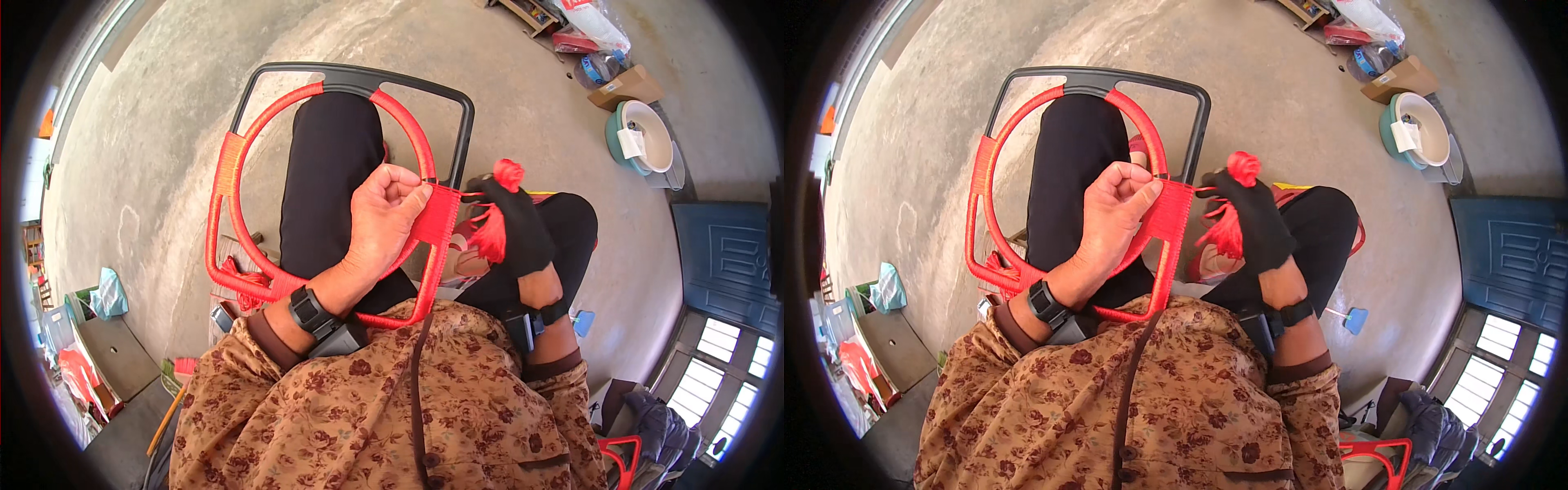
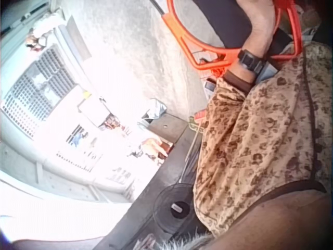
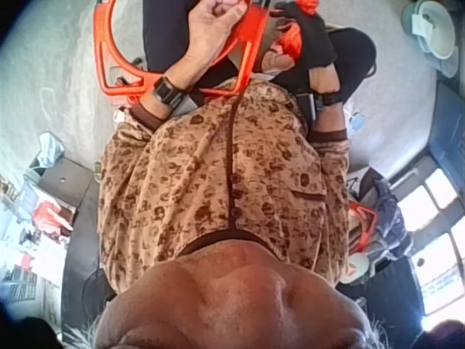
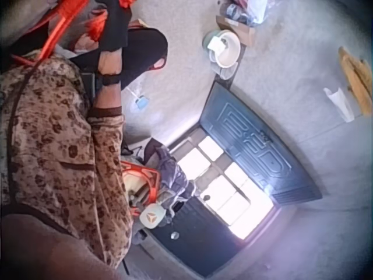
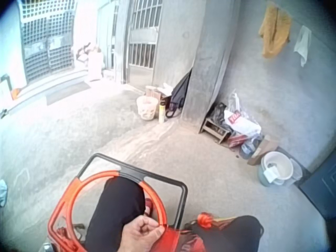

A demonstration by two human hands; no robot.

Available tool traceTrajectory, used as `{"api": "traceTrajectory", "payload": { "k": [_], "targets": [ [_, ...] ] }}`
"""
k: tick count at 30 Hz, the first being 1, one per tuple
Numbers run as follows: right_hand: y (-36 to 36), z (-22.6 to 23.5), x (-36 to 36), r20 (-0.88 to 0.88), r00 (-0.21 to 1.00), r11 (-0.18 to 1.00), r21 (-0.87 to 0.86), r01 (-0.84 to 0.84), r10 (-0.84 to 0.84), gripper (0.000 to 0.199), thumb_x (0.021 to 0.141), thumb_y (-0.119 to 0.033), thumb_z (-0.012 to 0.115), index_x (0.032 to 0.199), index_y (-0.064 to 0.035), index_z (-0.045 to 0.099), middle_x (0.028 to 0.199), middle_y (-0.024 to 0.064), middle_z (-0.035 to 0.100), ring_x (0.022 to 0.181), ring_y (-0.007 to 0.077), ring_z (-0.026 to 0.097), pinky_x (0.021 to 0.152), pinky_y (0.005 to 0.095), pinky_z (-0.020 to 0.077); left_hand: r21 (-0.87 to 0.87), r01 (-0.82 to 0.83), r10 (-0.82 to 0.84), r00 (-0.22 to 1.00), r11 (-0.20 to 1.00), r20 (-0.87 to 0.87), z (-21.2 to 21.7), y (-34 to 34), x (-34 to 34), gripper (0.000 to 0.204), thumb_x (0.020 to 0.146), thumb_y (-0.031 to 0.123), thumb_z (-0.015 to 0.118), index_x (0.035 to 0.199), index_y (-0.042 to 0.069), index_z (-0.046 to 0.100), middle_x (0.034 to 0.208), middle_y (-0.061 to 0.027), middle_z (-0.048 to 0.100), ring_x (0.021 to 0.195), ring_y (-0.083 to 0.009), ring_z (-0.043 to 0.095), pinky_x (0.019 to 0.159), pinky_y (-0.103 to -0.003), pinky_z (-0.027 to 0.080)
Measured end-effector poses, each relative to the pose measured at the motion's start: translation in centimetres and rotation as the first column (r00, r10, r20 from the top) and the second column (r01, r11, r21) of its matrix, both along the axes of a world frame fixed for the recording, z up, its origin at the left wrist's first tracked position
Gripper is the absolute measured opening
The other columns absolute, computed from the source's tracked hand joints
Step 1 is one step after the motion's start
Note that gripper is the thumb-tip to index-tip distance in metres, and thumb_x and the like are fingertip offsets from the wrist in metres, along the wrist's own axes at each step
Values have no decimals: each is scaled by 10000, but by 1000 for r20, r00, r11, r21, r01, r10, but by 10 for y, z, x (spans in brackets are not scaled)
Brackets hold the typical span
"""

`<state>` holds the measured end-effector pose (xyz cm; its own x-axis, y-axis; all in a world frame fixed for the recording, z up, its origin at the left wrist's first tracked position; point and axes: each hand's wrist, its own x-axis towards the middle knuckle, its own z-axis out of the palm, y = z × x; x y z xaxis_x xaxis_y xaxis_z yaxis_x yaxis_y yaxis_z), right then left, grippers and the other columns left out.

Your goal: Weaving red plastic cord around a black and red frame for a furniture part.

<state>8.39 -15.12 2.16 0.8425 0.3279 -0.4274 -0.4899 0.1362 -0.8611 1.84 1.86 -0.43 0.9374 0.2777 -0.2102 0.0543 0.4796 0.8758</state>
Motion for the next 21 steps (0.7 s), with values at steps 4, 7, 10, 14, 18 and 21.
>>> {"api": "traceTrajectory", "payload": {
  "k": [4,7,10,14,18,21],
  "targets": [
    [-1,-20,2,328,918,973,-125,-193,224,169,891,-167,597,905,0,613,851,32,610,797,110,575,728,275,452,43,0,-2,1000,999,30,-1,-3,-1,114,862,-23,634,908,32,545,796,10,603,729,-33,560,680,-178,469],
    [-1,-17,0,118,969,976,-8,-216,216,166,881,-165,612,896,0,610,843,30,609,793,107,571,724,270,448,65,-6,4,1000,998,30,-1,-5,-3,125,859,-32,633,923,25,542,815,-4,615,753,-47,575,716,-191,485],
    [0,-20,-5,87,970,973,-49,-224,228,168,873,-165,624,891,1,610,836,30,608,793,102,567,726,267,447,94,-13,11,1000,996,24,-4,-3,-9,133,857,-39,630,925,28,537,817,-5,612,758,-45,572,720,-195,483],
    [-5,-27,-7,376,870,944,-208,-257,320,163,869,-157,631,893,3,614,837,30,611,796,99,565,732,269,449,196,18,-29,998,980,56,-2,-3,-7,142,854,-53,613,883,40,511,787,23,563,738,-20,537,682,-185,453],
    [-1,-26,-7,105,977,983,-25,-183,185,155,873,-151,626,898,2,618,840,30,614,801,97,567,734,269,451,363,63,-88,995,930,51,-4,2,-2,148,854,-48,600,853,46,486,769,42,520,709,-6,502,640,-179,422],
    [-1,-24,-7,140,968,977,-73,-200,209,145,878,-145,621,896,-2,617,833,25,611,789,93,562,724,264,448,452,93,-128,991,887,48,-10,5,-2,145,856,-35,596,840,47,476,761,48,508,683,-1,481,617,-178,409]
  ]
}}
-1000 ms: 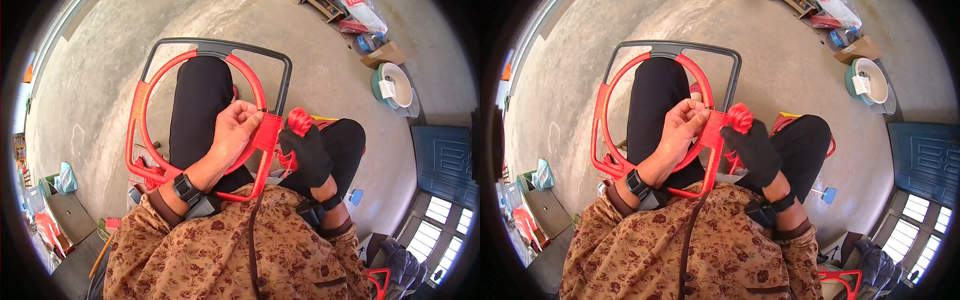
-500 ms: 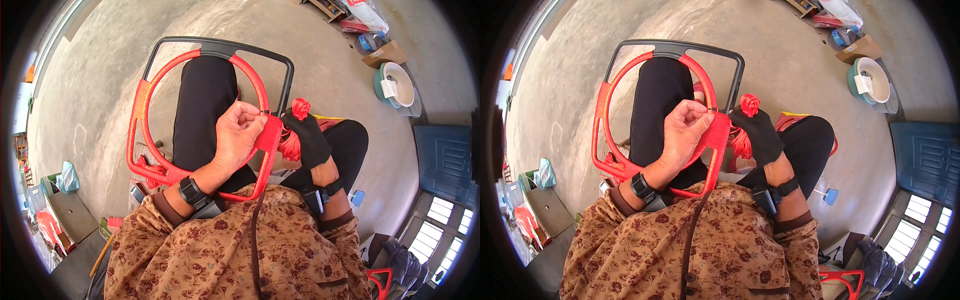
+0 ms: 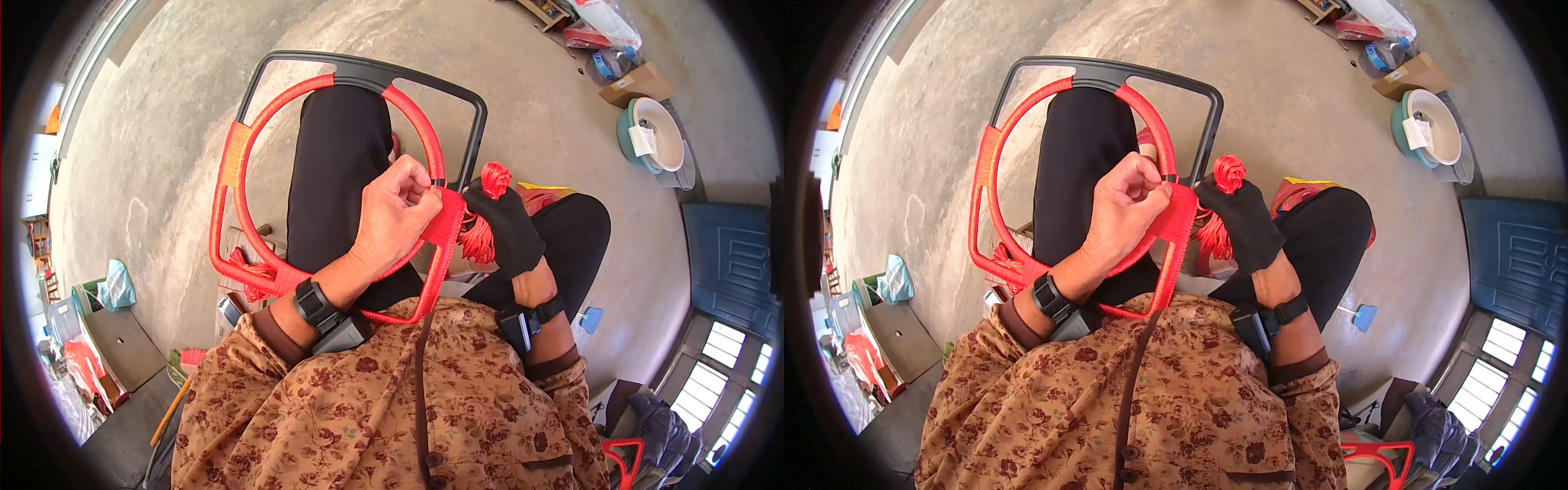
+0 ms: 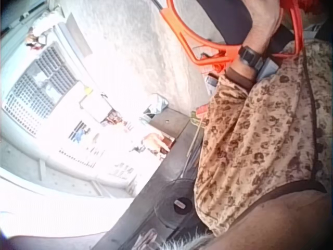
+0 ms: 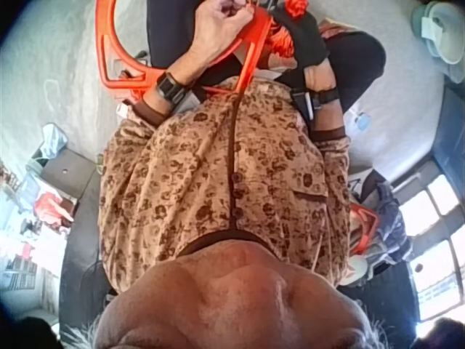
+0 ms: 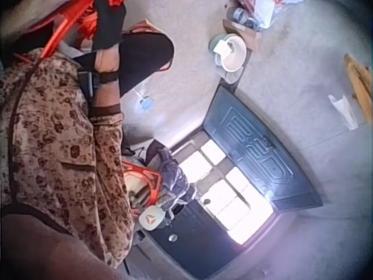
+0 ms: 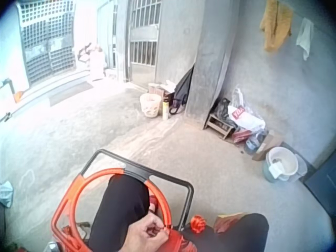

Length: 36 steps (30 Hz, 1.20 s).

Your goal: Weaving red plastic cord around a black and red frame for a furniture part.

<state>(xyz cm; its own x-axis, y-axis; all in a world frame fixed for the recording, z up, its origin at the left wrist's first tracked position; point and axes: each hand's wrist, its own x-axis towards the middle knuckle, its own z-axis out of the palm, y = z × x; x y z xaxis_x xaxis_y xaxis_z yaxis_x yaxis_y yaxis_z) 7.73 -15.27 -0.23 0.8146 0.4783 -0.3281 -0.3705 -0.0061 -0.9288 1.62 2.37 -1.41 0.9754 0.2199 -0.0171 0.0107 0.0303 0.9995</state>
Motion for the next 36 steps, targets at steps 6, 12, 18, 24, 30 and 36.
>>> {"api": "traceTrajectory", "payload": {
  "k": [6,12,18,24,30,36],
  "targets": [
    [1,9,0,-3,1000,1000,-16,0,0,140,880,-148,617,872,-9,597,798,11,588,751,86,545,695,254,441,-126,-107,101,993,986,-53,10,-4,-3,45,893,-4,563,910,23,531,783,31,563,679,-15,504,596,-184,420],
    [5,8,-2,34,999,999,-34,34,-33,129,880,-135,619,863,-11,589,792,12,584,735,82,541,670,256,439,308,-140,128,990,941,61,12,0,-3,65,886,8,585,948,-7,597,759,-63,638,684,-58,585,632,-223,479],
    [4,0,1,92,995,996,-69,49,-42,135,875,-134,633,866,-5,595,788,14,594,730,80,547,672,262,449,355,-204,157,975,912,157,5,2,7,65,870,25,588,915,-17,609,688,-130,636,618,-172,644,592,-294,494],
    [-11,17,-2,656,752,993,-117,15,65,226,922,-216,569,970,-3,623,814,26,584,743,112,566,676,255,464,-361,-65,5,987,930,-162,7,3,4,169,944,173,557,897,18,605,750,27,606,615,-51,556,582,-211,458],
    [-140,29,38,27,732,732,75,677,-681,331,950,-298,533,1149,-36,569,929,24,597,758,128,573,726,264,475,-624,66,-206,966,779,-156,9,7,1,237,962,260,532,909,43,610,794,-11,632,697,-76,597,655,-231,496],
    [-337,22,59,-47,142,129,211,969,-989,520,973,-394,402,1395,-89,395,1441,93,400,1324,260,368,1101,436,275,-702,152,-382,906,696,-183,21,7,2,278,963,276,526,972,8,599,894,-96,663,803,-181,655,749,-300,534]
  ]
}}
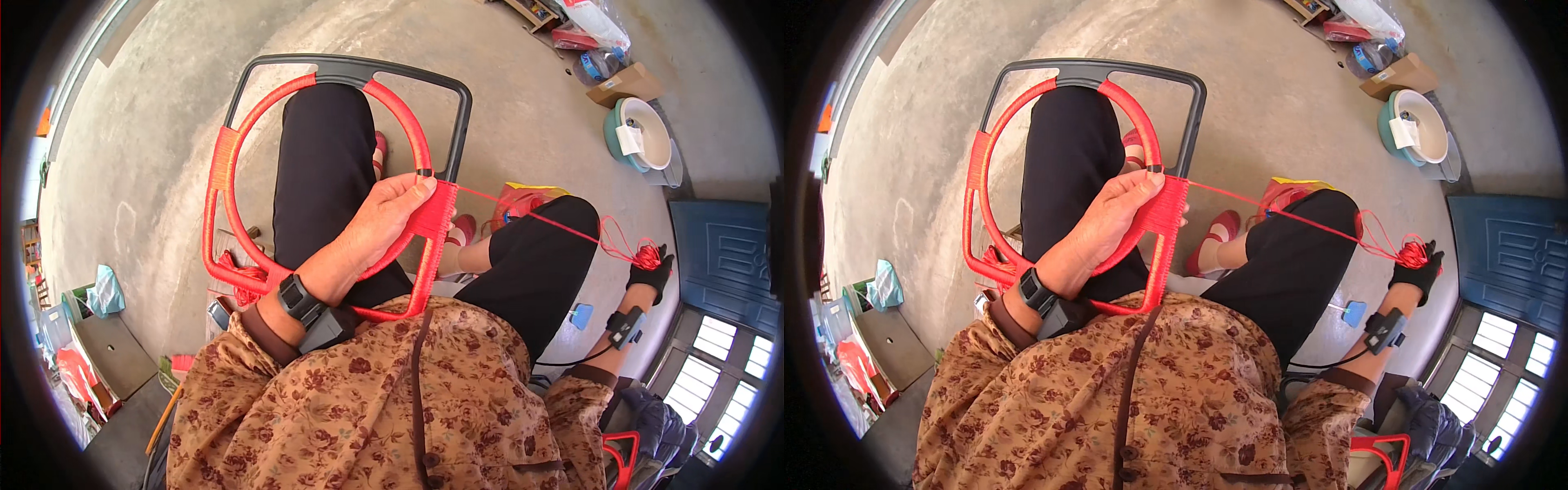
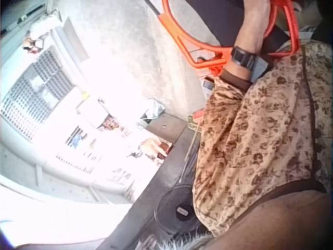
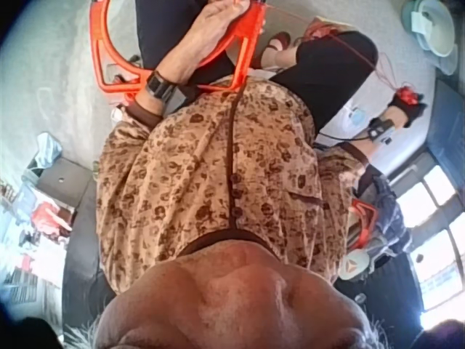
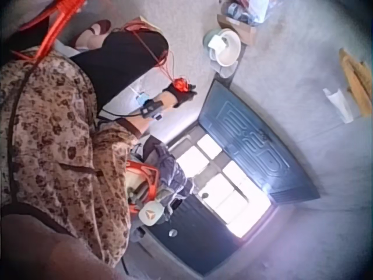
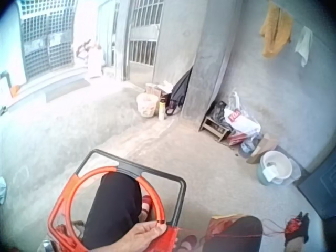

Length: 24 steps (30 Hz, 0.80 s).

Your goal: Weaving red plastic cord around a black and red frame for a furniture part.

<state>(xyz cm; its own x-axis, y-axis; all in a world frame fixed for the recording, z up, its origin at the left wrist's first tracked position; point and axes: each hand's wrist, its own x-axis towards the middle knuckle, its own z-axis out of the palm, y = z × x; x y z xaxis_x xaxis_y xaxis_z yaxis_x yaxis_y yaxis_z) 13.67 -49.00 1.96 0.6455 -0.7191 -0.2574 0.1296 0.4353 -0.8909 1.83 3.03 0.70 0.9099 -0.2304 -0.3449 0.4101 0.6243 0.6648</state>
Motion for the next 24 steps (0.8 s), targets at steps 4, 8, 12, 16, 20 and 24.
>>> {"api": "traceTrajectory", "payload": {
  "k": [4,8,12,16,20,24],
  "targets": [
    [18,4,-1,-132,922,909,-166,-383,364,458,966,-331,460,1317,-39,480,1273,131,539,1107,247,542,999,398,398,-15,-43,44,998,999,45,-6,-5,1,308,965,290,519,1021,-3,595,907,-97,663,814,-181,654,748,-303,535],
    [160,21,-37,-430,488,330,-391,-859,759,406,949,-289,504,1263,-32,527,1182,133,589,1034,224,570,914,336,444,-32,-3,3,1000,999,-4,-1,-6,3,294,967,286,511,1015,8,593,908,-85,659,814,-157,644,754,-288,521],
    [284,22,-60,-853,-116,-662,-301,-686,508,440,833,-315,667,1131,0,590,990,173,636,907,274,621,806,350,487,10,-116,116,993,993,21,-11,-3,0,267,981,276,478,993,32,586,879,-23,633,761,-85,591,718,-239,472],
    [328,-70,-59,-709,-108,-585,-474,-658,696,505,773,-327,690,1183,-66,551,990,172,648,897,301,649,784,387,504,215,-155,129,983,964,130,-23,-5,2,269,992,277,447,1004,43,580,880,11,605,759,-54,553,697,-218,440],
    [354,-61,-41,-468,113,-229,-611,-757,876,569,774,-220,713,1259,-42,471,1084,158,632,887,293,655,789,383,516,318,-190,171,981,929,89,-26,-4,0,168,978,150,466,1038,28,564,892,11,586,805,-55,549,747,-222,448],
    [348,-20,-30,-509,211,-110,-529,-841,834,567,759,-143,733,1249,-24,474,1107,138,626,891,249,658,788,343,523,605,-566,336,823,559,459,-15,-11,1,127,906,19,514,1019,-10,565,845,-66,594,760,-118,567,681,-269,469]
  ]
}}
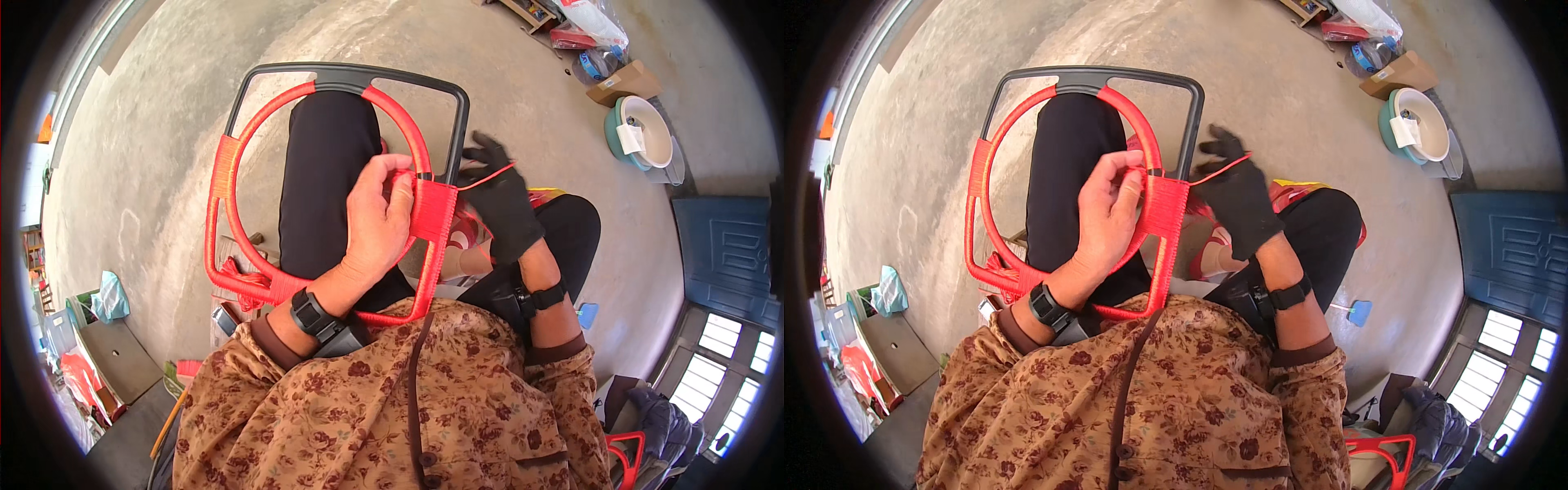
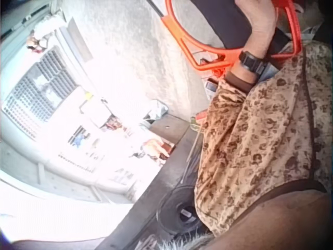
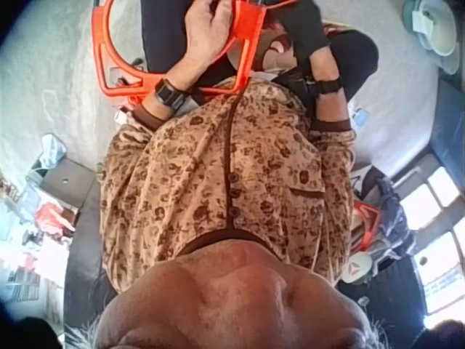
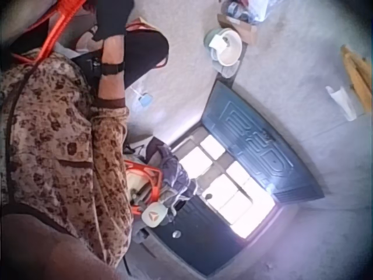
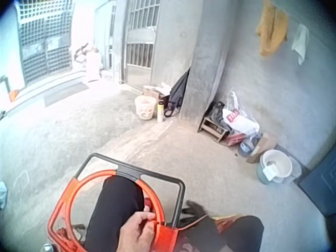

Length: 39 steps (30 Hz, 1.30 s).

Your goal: Weaving red plastic cord around a black and red frame for a furniture part.

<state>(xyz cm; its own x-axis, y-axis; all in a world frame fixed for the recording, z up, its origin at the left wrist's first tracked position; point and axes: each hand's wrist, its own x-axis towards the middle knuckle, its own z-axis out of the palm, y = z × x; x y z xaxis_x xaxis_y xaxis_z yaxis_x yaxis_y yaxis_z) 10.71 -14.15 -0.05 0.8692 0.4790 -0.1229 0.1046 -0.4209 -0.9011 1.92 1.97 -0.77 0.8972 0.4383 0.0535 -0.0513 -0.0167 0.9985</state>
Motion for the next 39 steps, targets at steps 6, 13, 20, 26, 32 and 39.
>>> {"api": "traceTrajectory", "payload": {
  "k": [6,13,20,26,32,39],
  "targets": [
    [17,26,-19,543,839,999,27,32,-41,569,702,-132,759,1222,-57,541,1127,124,618,1079,272,583,911,374,472,486,-183,8,940,855,340,32,3,-5,200,829,-42,558,1021,9,580,896,-141,569,778,-288,568,707,-345,463],
    [10,33,-23,481,876,999,44,0,-21,305,810,-145,695,1085,-37,622,956,81,672,858,177,642,762,300,499,400,-149,16,948,904,318,23,8,-3,206,930,59,503,1105,-46,532,1024,-111,573,933,-157,550,836,-263,442],
    [-112,37,9,490,851,718,-660,219,190,335,805,-284,676,1007,-21,627,918,143,672,840,264,652,735,333,500,-239,130,-149,987,962,-64,8,9,-1,184,952,93,527,1108,-6,528,991,-22,574,884,-60,524,768,-207,439],
    [-283,5,53,-43,556,483,443,755,-830,192,916,-225,581,953,-37,590,877,59,606,798,174,610,744,321,532,-396,120,-156,986,910,-59,0,11,1,169,951,156,554,979,-10,561,848,-9,604,764,-42,548,695,-200,455],
    [-227,8,27,-295,724,586,436,683,-624,255,930,-214,566,1135,-64,573,869,-7,555,737,101,529,681,265,462,-491,129,-180,982,862,-58,-1,10,1,185,951,187,569,965,2,574,800,23,594,711,-19,522,656,-179,429],
    [-17,45,-43,-292,955,959,249,136,-60,288,935,-218,541,1161,-41,557,1048,82,604,977,176,593,853,328,489,-530,86,-128,991,844,-43,-6,4,7,188,939,187,593,946,-1,585,778,30,588,698,-13,506,668,-179,423]
  ]
}}
